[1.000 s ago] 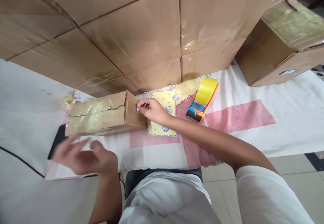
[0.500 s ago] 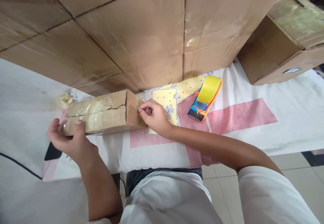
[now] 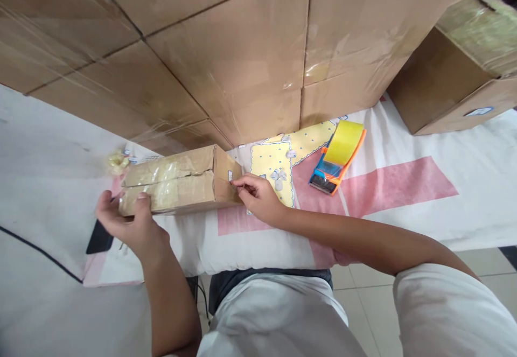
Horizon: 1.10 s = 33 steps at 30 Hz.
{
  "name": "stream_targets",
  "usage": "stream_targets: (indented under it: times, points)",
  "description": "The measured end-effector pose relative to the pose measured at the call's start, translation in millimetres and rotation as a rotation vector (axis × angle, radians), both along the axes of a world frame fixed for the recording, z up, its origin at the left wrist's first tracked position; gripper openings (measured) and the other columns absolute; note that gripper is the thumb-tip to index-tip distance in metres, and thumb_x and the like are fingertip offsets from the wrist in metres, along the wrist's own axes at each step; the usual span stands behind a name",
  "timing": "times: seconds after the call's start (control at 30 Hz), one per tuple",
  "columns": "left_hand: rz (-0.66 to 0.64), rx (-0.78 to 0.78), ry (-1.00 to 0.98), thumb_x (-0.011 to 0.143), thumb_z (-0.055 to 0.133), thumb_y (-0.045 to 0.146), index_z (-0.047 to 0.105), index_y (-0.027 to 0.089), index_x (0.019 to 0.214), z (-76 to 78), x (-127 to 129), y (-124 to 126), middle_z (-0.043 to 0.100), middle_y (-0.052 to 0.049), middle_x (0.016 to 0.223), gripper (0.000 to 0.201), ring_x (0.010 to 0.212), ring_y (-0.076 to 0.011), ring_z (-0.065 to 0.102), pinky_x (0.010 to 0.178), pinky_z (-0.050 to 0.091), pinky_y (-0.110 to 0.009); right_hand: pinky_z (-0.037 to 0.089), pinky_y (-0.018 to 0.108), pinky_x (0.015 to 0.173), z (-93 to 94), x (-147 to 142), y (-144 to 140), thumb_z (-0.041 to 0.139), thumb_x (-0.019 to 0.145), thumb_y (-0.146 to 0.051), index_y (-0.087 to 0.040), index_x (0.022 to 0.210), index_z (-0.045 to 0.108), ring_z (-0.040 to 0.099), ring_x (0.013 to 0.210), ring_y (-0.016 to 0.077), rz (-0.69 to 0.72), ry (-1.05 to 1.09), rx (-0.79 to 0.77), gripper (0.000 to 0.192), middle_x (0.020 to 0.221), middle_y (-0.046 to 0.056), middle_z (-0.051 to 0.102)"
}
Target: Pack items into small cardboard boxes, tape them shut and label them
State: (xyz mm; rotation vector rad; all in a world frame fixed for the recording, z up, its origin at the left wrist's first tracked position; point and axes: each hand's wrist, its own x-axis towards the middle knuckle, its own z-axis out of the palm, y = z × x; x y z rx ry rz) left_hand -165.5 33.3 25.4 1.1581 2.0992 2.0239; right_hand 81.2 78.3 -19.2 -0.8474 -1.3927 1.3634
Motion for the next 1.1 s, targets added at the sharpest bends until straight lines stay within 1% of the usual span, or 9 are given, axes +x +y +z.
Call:
stream_targets:
  times: [0.13, 0.23, 0.37, 0.53, 0.67, 0.73, 0.87, 1.0, 1.1]
  points:
    - [0.0, -0.022, -0.003, 0.075, 0.076, 0.032, 0.047, 0.019, 0.139, -0.8, -1, -1, 0.055, -0.011, 0.137, 0.071, 0.132, -0.0223, 0.057, 0.117, 0.043, -0.042, 0.047, 0.03, 0.072, 6.4, 1, 1, 0.053, 0.09, -0.022, -0.021, 0.112, 0.078, 0.056, 0.078, 0.0155, -0.053, -0.068, -0.012, 0.033, 0.085, 0.003, 0.06]
    - [-0.004, -0.025, -0.009, 0.075, 0.076, 0.032, 0.047, 0.017, 0.14, -0.4, -2, -1, 0.054, -0.012, 0.137, 0.072, 0.132, -0.0231, 0.056, 0.118, 0.042, -0.042, 0.046, 0.03, 0.072, 8.7, 2, 3, 0.049, 0.089, -0.021, -0.022, 0.121, 0.078, 0.052, 0.074, 0.0147, 0.016, -0.115, -0.063, 0.043, 0.077, 0.0, 0.057]
    - [0.007, -0.039, 0.003, 0.076, 0.076, 0.032, 0.047, 0.019, 0.14, 0.1, -2, -1, 0.054, -0.011, 0.137, 0.071, 0.131, -0.0217, 0.056, 0.118, 0.043, -0.041, 0.043, 0.028, 0.068, 7.6, 2, 4, 0.048, 0.087, -0.023, -0.019, 0.128, 0.075, 0.049, 0.07, 0.0133, -0.012, -0.103, -0.121, 0.049, 0.076, -0.001, 0.056]
    - [-0.007, -0.036, -0.006, 0.076, 0.077, 0.033, 0.047, 0.019, 0.14, 0.6, -2, -1, 0.053, -0.011, 0.137, 0.072, 0.13, -0.0217, 0.056, 0.117, 0.043, -0.041, 0.04, 0.027, 0.064, 9.3, 2, 4, 0.049, 0.086, -0.027, -0.017, 0.13, 0.074, 0.045, 0.068, 0.0126, 0.023, -0.125, -0.155, 0.051, 0.077, 0.0, 0.061]
    - [0.003, -0.042, 0.024, 0.076, 0.074, 0.034, 0.046, 0.023, 0.137, 0.4, -4, 0, 0.053, -0.009, 0.136, 0.068, 0.13, -0.0218, 0.055, 0.117, 0.043, -0.041, 0.032, 0.024, 0.055, 11.5, 4, 6, 0.05, 0.084, -0.027, -0.015, 0.142, 0.065, 0.035, 0.058, 0.0104, 0.174, -0.125, -0.228, 0.061, 0.061, -0.006, 0.046]
    - [0.01, -0.05, 0.036, 0.076, 0.074, 0.034, 0.046, 0.023, 0.138, 0.5, -6, 1, 0.052, -0.008, 0.136, 0.068, 0.13, -0.0215, 0.055, 0.116, 0.043, -0.04, 0.027, 0.024, 0.052, 11.5, 5, 7, 0.049, 0.083, -0.028, -0.012, 0.141, 0.066, 0.031, 0.055, 0.0092, 0.178, -0.113, -0.267, 0.062, 0.059, -0.006, 0.042]
    - [0.003, -0.044, 0.025, 0.074, 0.075, 0.029, 0.045, 0.017, 0.139, 0.5, -8, 0, 0.052, -0.01, 0.136, 0.072, 0.13, -0.0214, 0.055, 0.116, 0.042, -0.039, 0.026, 0.024, 0.052, 11.4, 6, 7, 0.053, 0.083, -0.031, -0.009, 0.134, 0.07, 0.031, 0.058, 0.0089, 0.179, -0.118, -0.256, 0.059, 0.061, -0.006, 0.044]
    - [-0.007, -0.031, 0.035, 0.076, 0.074, 0.029, 0.044, 0.017, 0.138, -1.3, -9, 0, 0.051, -0.01, 0.138, 0.071, 0.132, -0.022, 0.054, 0.118, 0.041, -0.04, 0.026, 0.024, 0.055, 11.0, 7, 8, 0.055, 0.082, -0.031, -0.007, 0.139, 0.066, 0.026, 0.057, 0.0084, 0.227, -0.108, -0.226, 0.063, 0.057, -0.009, 0.034]
    - [-0.01, -0.028, 0.039, 0.076, 0.074, 0.029, 0.045, 0.018, 0.137, -2.5, -10, 0, 0.051, -0.01, 0.139, 0.068, 0.134, -0.023, 0.053, 0.118, 0.04, -0.041, 0.027, 0.024, 0.056, 9.0, 5, 7, 0.056, 0.081, -0.03, -0.008, 0.14, 0.065, 0.029, 0.058, 0.0087, 0.223, -0.122, -0.189, 0.064, 0.058, -0.008, 0.035]
